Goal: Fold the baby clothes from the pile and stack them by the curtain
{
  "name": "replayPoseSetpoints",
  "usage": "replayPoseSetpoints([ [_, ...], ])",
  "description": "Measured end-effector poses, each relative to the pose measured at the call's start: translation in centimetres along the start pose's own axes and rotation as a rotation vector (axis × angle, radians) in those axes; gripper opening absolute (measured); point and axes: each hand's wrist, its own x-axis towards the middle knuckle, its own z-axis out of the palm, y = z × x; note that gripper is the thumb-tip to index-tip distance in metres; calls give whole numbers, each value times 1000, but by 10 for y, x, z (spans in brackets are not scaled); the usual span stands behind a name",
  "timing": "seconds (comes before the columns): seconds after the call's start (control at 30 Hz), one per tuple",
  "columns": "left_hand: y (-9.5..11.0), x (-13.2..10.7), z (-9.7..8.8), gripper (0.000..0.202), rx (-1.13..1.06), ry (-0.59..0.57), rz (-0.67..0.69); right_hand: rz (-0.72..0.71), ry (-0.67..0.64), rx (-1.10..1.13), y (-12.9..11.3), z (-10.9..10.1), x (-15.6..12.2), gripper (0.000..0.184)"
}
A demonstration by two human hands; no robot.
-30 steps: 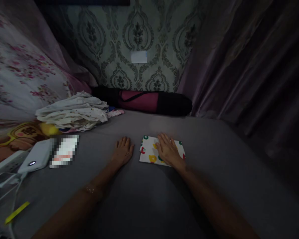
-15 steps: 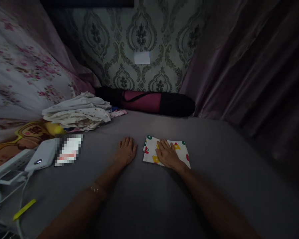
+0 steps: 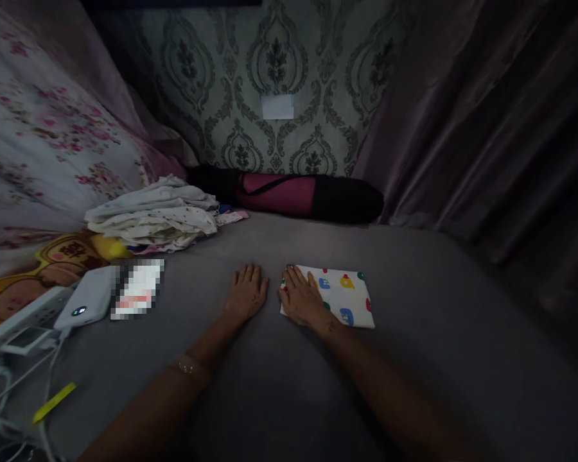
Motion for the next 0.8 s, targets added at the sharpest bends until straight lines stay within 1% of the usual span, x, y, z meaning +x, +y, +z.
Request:
replayPoseSetpoints([
  [0.13,1,-1,-3,62,3,-17,-10,4,-13,11,2,0,0,60],
  [0.33,0,0,-2,61,17,-10,6,-26,2,43,1,-9,-4,57],
  [0.43,-2,1,1,61,32,-8,8,-83,-39,78,2,-16,-18,58],
  [0.53,-2,0,1,61,30,-4,5,-130,-88,74,4,-25,-40,62],
  [0.57,-2,0,0,61,30,-4,7,-138,-101,60,5,-28,-48,62],
  [0.67,-1,-1,-2,61,39,-7,15,-121,-131,-37,5,-33,-67,54],
  [0.8,0,-2,-1,59,59,3,10,-101,-127,-208,0,-33,-73,55],
])
